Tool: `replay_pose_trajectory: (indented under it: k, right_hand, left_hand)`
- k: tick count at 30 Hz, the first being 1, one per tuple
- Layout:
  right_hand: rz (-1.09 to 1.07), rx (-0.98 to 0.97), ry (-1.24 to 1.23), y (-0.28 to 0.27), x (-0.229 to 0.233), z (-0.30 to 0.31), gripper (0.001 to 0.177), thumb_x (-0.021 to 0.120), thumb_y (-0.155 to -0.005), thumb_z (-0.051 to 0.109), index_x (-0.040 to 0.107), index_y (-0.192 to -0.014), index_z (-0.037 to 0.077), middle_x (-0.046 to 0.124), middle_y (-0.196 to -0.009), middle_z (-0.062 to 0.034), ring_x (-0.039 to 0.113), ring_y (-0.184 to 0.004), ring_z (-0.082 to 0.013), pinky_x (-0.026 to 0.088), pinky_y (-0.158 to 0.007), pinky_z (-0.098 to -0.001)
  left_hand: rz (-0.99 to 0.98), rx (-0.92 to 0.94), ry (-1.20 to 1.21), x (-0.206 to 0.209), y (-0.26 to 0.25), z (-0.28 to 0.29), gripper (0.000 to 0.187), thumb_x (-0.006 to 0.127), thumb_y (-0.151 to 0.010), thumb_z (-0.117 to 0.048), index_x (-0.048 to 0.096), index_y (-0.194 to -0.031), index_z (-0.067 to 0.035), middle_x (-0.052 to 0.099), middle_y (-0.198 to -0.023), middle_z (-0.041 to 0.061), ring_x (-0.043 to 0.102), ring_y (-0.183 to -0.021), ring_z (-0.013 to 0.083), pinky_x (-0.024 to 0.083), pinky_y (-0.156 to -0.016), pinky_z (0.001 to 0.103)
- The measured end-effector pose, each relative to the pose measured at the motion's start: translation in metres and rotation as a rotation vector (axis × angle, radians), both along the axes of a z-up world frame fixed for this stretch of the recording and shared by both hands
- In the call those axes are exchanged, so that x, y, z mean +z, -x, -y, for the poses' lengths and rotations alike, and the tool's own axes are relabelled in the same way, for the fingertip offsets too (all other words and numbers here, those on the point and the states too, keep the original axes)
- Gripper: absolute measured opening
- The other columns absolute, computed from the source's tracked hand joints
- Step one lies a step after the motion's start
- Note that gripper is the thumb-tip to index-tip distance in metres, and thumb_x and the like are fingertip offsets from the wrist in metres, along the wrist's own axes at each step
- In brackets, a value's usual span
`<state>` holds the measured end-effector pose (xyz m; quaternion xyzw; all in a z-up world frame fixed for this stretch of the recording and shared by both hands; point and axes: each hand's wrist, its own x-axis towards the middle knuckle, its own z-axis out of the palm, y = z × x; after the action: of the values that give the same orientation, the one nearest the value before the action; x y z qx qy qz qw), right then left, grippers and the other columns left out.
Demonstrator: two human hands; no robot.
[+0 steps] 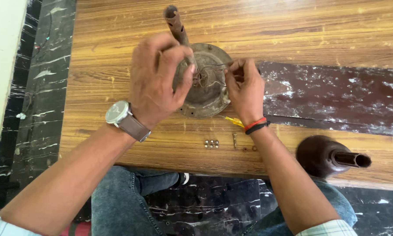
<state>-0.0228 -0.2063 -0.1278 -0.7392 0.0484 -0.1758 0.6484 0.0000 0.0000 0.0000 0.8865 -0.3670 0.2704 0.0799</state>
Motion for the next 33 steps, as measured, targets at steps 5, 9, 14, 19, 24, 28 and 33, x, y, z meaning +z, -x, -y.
replay_pose_trajectory:
  k: [5, 9, 14, 19, 24, 28, 33]
  right_hand:
    - [0.148, -0.092, 0.260, 0.007, 0.018, 0.002, 0.022, 0.082, -0.091, 0.009, 0.062, -0.098, 0.002, 0.068, -0.088, -0.0123, 0.065, -0.067, -0.0173, 0.051, -0.061, -0.0295]
    - [0.099, -0.009, 0.126, 0.008, 0.021, -0.001, 0.019, 0.082, -0.091, 0.010, 0.065, -0.095, 0.002, 0.071, -0.082, -0.0085, 0.066, -0.065, -0.0131, 0.052, -0.060, -0.0282]
    - [0.066, 0.015, 0.052, 0.005, 0.019, 0.005, 0.016, 0.078, -0.094, 0.008, 0.065, -0.099, 0.002, 0.073, -0.084, -0.0067, 0.071, -0.073, -0.0118, 0.056, -0.066, -0.0273]
    - [0.091, 0.221, 0.066, 0.005, 0.013, 0.021, 0.014, 0.072, -0.093, 0.002, 0.065, -0.104, 0.000, 0.072, -0.102, -0.0101, 0.074, -0.093, -0.0159, 0.061, -0.081, -0.0296]
    - [-0.102, 0.411, 0.222, 0.004, 0.014, 0.029, 0.027, 0.081, -0.082, 0.008, 0.062, -0.101, 0.001, 0.069, -0.099, -0.0123, 0.073, -0.087, -0.0226, 0.060, -0.075, -0.0352]
    - [-0.063, 0.375, 0.325, 0.005, 0.015, 0.028, 0.035, 0.081, -0.081, 0.010, 0.055, -0.103, 0.000, 0.071, -0.096, -0.0156, 0.074, -0.087, -0.0279, 0.059, -0.075, -0.0387]
    - [-0.142, 0.418, 0.416, 0.006, 0.024, 0.032, 0.041, 0.083, -0.081, 0.018, 0.054, -0.105, 0.000, 0.072, -0.099, -0.0162, 0.073, -0.090, -0.0296, 0.058, -0.077, -0.0398]
  left_hand:
    - [-0.416, 0.080, 0.100, -0.002, 0.035, 0.013, 0.031, 0.070, -0.101, -0.036, 0.062, -0.119, -0.013, 0.068, -0.094, 0.000, 0.064, -0.075, 0.0142, 0.051, -0.063, 0.032]
    - [-0.558, 0.157, 0.157, -0.012, 0.044, 0.029, 0.040, 0.076, -0.091, -0.038, 0.067, -0.117, -0.008, 0.071, -0.090, 0.002, 0.065, -0.063, 0.0154, 0.050, -0.052, 0.031]
    - [-0.448, 0.161, 0.315, -0.021, 0.047, 0.044, 0.015, 0.076, -0.093, -0.022, 0.074, -0.099, -0.008, 0.071, -0.087, 0.007, 0.065, -0.064, 0.0225, 0.050, -0.059, 0.036]
    - [-0.498, 0.217, 0.411, -0.025, 0.045, 0.048, 0.012, 0.075, -0.092, -0.016, 0.071, -0.093, -0.005, 0.072, -0.087, 0.009, 0.066, -0.061, 0.0218, 0.051, -0.056, 0.035]
    - [-0.490, 0.258, 0.438, -0.032, 0.051, 0.045, 0.014, 0.077, -0.091, -0.015, 0.070, -0.088, -0.004, 0.071, -0.078, 0.009, 0.067, -0.061, 0.0220, 0.050, -0.056, 0.034]
    - [-0.597, 0.420, 0.539, -0.044, 0.059, 0.043, 0.016, 0.077, -0.091, -0.017, 0.072, -0.087, -0.003, 0.073, -0.071, 0.008, 0.070, -0.059, 0.0179, 0.052, -0.055, 0.031]
    - [-0.692, 0.425, 0.711, -0.059, 0.069, 0.042, 0.015, 0.075, -0.092, -0.015, 0.073, -0.091, 0.000, 0.077, -0.078, 0.009, 0.075, -0.067, 0.0139, 0.057, -0.060, 0.029]
